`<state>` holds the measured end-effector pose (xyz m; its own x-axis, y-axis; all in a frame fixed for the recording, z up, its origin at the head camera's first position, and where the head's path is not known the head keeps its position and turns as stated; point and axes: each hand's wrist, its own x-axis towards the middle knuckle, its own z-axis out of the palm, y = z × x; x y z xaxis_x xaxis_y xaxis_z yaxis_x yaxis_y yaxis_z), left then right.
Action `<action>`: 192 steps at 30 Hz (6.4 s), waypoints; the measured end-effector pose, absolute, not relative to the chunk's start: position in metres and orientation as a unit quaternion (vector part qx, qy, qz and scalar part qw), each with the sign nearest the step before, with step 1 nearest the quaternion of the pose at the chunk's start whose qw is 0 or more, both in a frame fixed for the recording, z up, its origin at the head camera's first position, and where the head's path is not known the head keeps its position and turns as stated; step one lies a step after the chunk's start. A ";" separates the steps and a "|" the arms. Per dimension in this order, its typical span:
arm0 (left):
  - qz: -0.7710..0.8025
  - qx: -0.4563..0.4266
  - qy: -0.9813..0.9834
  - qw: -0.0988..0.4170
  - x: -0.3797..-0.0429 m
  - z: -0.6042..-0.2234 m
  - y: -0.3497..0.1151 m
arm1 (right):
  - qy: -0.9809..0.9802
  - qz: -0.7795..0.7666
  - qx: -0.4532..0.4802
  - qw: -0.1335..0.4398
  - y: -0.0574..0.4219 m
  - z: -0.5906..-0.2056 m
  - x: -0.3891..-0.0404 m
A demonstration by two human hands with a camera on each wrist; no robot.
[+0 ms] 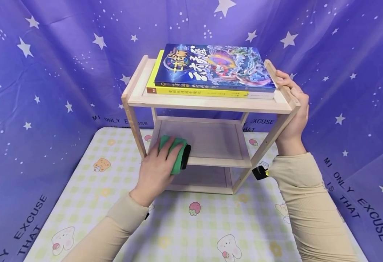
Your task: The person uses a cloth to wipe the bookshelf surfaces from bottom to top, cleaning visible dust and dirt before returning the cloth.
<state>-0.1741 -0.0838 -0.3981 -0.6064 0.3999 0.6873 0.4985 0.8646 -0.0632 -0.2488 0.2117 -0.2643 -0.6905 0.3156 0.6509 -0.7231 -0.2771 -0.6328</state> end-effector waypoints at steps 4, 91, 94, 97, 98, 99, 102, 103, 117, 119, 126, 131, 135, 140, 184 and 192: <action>-0.058 -0.251 -0.885 0.389 -0.175 -0.400 -0.079 | -0.492 0.776 0.208 0.336 0.212 -0.265 -0.251; -0.035 -0.224 -0.872 0.434 -0.171 -0.406 -0.039 | -0.512 0.812 0.098 0.263 0.215 -0.242 -0.246; -0.030 -0.219 -0.873 0.435 -0.170 -0.405 -0.038 | -0.498 0.814 0.105 0.280 0.213 -0.242 -0.247; -0.020 -0.218 -0.872 0.437 -0.171 -0.405 -0.036 | -0.496 0.811 0.104 0.292 0.212 -0.242 -0.247; -0.019 -0.218 -0.872 0.438 -0.171 -0.404 -0.035 | -0.497 0.810 0.103 0.293 0.211 -0.242 -0.246; -0.018 -0.218 -0.871 0.441 -0.171 -0.404 -0.034 | -0.498 0.809 0.102 0.294 0.211 -0.242 -0.246; -0.024 -0.222 -0.867 0.446 -0.172 -0.404 -0.030 | -0.508 0.804 0.098 0.294 0.211 -0.242 -0.246; -0.028 -0.223 -0.864 0.450 -0.172 -0.403 -0.028 | -0.512 0.802 0.097 0.294 0.211 -0.242 -0.246; -0.017 -0.219 -0.860 0.461 -0.173 -0.404 -0.014 | -0.504 0.805 0.092 0.300 0.211 -0.245 -0.247; -0.016 -0.219 -0.860 0.461 -0.173 -0.404 -0.011 | -0.505 0.804 0.091 0.300 0.211 -0.245 -0.247; -0.012 -0.217 -0.856 0.469 -0.172 -0.404 -0.004 | -0.499 0.808 0.094 0.298 0.210 -0.244 -0.245; -0.004 -0.220 -0.851 0.477 -0.173 -0.404 0.003 | -0.497 0.808 0.091 0.304 0.209 -0.245 -0.245; -0.003 -0.219 -0.848 0.482 -0.174 -0.405 0.008 | -0.507 0.801 0.085 0.306 0.209 -0.245 -0.246; 0.000 -0.219 -0.847 0.484 -0.175 -0.406 0.015 | -0.507 0.801 0.087 0.307 0.209 -0.246 -0.246; 0.022 -0.234 -0.823 0.518 -0.184 -0.410 0.068 | -0.494 0.812 0.089 0.298 0.208 -0.245 -0.246; 0.016 -0.245 -0.824 0.510 -0.182 -0.409 0.075 | -0.497 0.809 0.088 0.300 0.208 -0.245 -0.245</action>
<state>-0.1824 0.0748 -0.4092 -0.3600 0.4198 0.8331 0.3876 0.8796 -0.2758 -0.2453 0.2077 -0.2451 -0.8043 0.3981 0.4412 -0.5736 -0.3260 -0.7515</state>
